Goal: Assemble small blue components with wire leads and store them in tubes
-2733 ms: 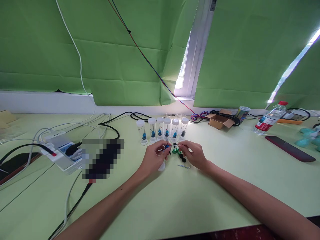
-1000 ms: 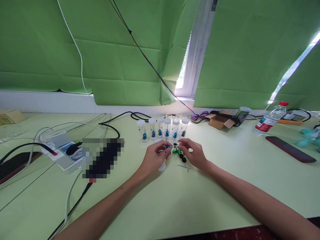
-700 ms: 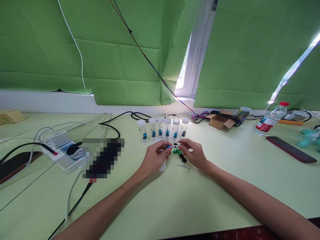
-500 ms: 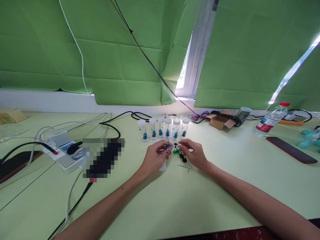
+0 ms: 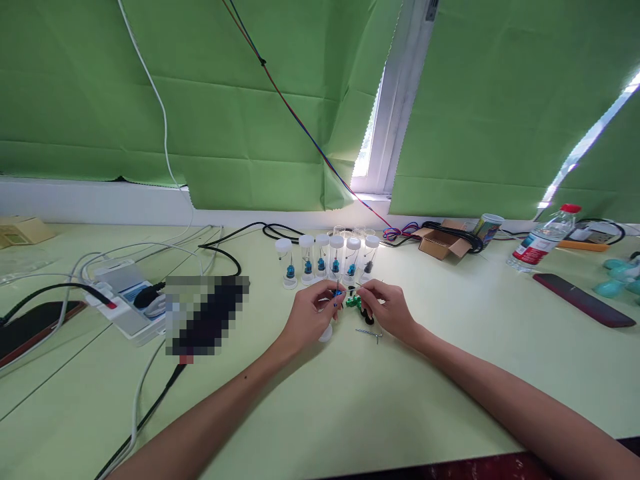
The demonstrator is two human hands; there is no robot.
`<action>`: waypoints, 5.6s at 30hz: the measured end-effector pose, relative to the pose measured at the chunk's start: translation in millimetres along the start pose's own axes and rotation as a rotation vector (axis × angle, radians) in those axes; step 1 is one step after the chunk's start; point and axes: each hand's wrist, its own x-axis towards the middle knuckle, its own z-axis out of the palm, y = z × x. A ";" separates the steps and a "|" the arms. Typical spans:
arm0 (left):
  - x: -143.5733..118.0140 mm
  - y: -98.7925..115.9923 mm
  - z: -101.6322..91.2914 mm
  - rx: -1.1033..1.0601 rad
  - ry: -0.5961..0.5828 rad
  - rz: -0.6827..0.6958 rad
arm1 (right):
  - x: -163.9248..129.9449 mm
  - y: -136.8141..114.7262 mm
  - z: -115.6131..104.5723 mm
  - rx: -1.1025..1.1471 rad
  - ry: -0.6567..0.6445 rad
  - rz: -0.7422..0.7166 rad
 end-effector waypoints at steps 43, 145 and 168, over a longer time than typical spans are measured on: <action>2.9 -1.2 -1.3 -0.084 0.039 -0.055 | 4.4 -6.1 -3.4 0.219 -0.087 0.073; 0.7 -9.5 0.8 -0.012 -0.040 -0.081 | 0.5 1.6 0.0 -0.100 -0.073 0.040; 0.2 -6.1 1.0 0.002 -0.058 -0.079 | 0.4 -1.1 0.4 -0.156 -0.120 0.011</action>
